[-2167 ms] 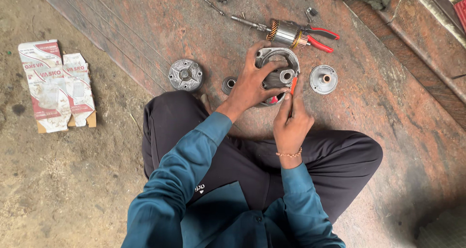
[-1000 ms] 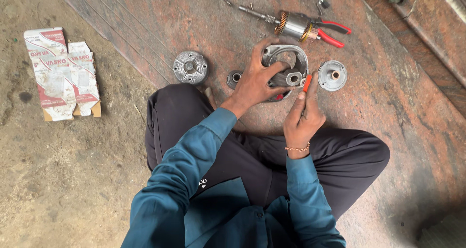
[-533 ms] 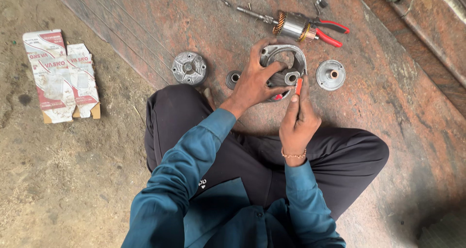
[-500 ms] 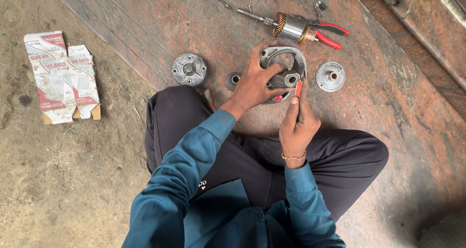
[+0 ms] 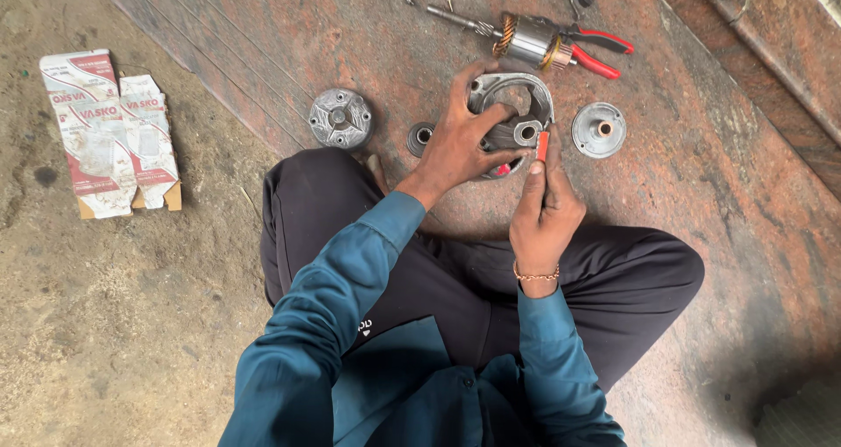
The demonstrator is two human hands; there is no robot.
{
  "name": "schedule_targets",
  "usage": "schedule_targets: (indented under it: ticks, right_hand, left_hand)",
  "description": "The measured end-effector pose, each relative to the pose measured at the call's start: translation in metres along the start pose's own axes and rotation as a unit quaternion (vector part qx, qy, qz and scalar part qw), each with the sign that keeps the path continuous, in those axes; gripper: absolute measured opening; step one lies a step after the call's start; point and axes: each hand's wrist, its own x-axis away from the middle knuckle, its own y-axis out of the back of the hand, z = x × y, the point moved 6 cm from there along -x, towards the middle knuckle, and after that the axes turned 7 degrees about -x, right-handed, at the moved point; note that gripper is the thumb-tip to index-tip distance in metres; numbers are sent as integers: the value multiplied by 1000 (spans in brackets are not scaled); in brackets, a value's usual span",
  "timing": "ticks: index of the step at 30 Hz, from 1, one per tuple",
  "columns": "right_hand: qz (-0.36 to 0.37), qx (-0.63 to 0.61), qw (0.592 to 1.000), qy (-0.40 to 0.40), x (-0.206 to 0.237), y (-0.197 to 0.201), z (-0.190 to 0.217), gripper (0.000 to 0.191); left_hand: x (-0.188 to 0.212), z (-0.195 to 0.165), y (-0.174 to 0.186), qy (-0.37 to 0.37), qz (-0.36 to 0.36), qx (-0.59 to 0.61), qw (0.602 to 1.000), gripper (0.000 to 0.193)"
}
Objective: The person sits cross-legged on the floor with a disassembled water pump. They hold the cast housing in one hand and repeatedly scrape and smooth its machined surface and bore with a small red abrasive stick, repositioning the housing to work different edges.
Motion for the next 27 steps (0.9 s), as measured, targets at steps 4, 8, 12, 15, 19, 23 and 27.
schedule_targets:
  ticks: [4, 8, 12, 15, 19, 23, 27]
  right_hand:
    - [4, -29, 999, -29, 3, 0, -4, 42]
    - [2, -33, 999, 12, -1, 1, -3, 41]
    - [6, -13, 999, 35, 0, 2, -5, 36]
    - [-6, -58, 998, -30, 6, 4, -15, 41]
    - [-1, -59, 995, -79, 9, 4, -22, 45]
    - [18, -49, 999, 5, 6, 3, -11, 42]
    - [11, -91, 995, -33, 2, 2, -14, 43]
  left_hand:
    - [0, 0, -1, -5, 0, -8, 1000, 51]
    - [1, 2, -3, 5, 11, 7, 1000, 52]
    - [1, 1, -3, -6, -1, -19, 1000, 51]
    - [1, 2, -2, -11, -6, -17, 1000, 52]
    - [2, 4, -2, -4, 2, 2, 1000, 53]
    - [2, 4, -3, 0, 6, -23, 1000, 52]
    - [2, 2, -2, -6, 3, -22, 1000, 53]
